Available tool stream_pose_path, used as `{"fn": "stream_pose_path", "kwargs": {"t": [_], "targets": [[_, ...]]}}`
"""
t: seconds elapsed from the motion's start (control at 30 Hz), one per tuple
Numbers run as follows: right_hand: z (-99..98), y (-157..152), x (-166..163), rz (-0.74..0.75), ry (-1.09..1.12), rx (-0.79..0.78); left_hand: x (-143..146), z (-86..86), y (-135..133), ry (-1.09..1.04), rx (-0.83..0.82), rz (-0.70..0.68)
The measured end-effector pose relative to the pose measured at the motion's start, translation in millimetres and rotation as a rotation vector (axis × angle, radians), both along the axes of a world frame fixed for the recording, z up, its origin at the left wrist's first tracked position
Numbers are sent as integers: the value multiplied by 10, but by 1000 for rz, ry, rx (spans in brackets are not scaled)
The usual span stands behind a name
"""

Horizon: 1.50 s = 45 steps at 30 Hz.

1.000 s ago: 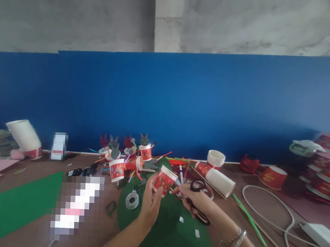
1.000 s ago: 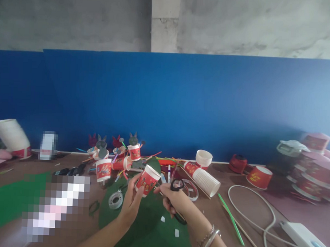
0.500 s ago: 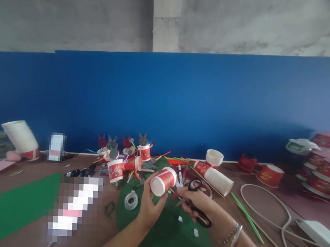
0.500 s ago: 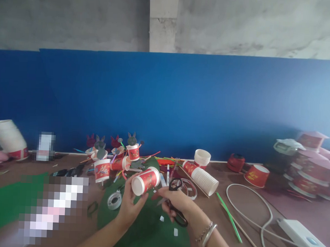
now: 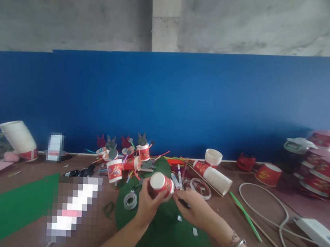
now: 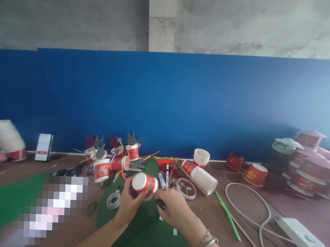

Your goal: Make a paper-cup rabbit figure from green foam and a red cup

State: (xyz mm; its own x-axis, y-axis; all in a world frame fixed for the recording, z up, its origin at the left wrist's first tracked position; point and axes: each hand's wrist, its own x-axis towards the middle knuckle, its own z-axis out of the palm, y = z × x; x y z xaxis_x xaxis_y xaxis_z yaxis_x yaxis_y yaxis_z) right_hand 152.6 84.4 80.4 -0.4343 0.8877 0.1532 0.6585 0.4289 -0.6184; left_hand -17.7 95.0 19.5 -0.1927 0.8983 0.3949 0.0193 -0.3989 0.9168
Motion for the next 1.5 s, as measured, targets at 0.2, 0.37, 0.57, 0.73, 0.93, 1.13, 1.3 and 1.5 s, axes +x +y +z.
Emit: {"fn": "stream_pose_path", "kwargs": {"t": [0.2, 0.37, 0.57, 0.73, 0.93, 1.13, 1.3, 1.5], "targets": [[-1, 97, 39, 1, 306, -774, -73, 25, -5, -82, 30, -136], [18, 209, 154, 130, 754, -1101, -102, -35, -26, -36, 107, -256], [39, 180, 149, 177, 813, -1228, -84, -91, 13, 126, 140, -66], [-9, 147, 62, 125, 428, -969, -133, -95, 62, 256, 175, 84], [-14, 13, 9, -29, -83, -191, -111, -86, 53, 278, 33, 53], [20, 47, -12, -88, 162, -501, -108, 19, -31, 29, -12, -87], [17, 198, 63, 39, 725, -935, -112, -56, -43, -11, 61, -210], [-11, 150, 3, 70, 558, -883, -19, -37, -29, -80, -26, -266]]}}
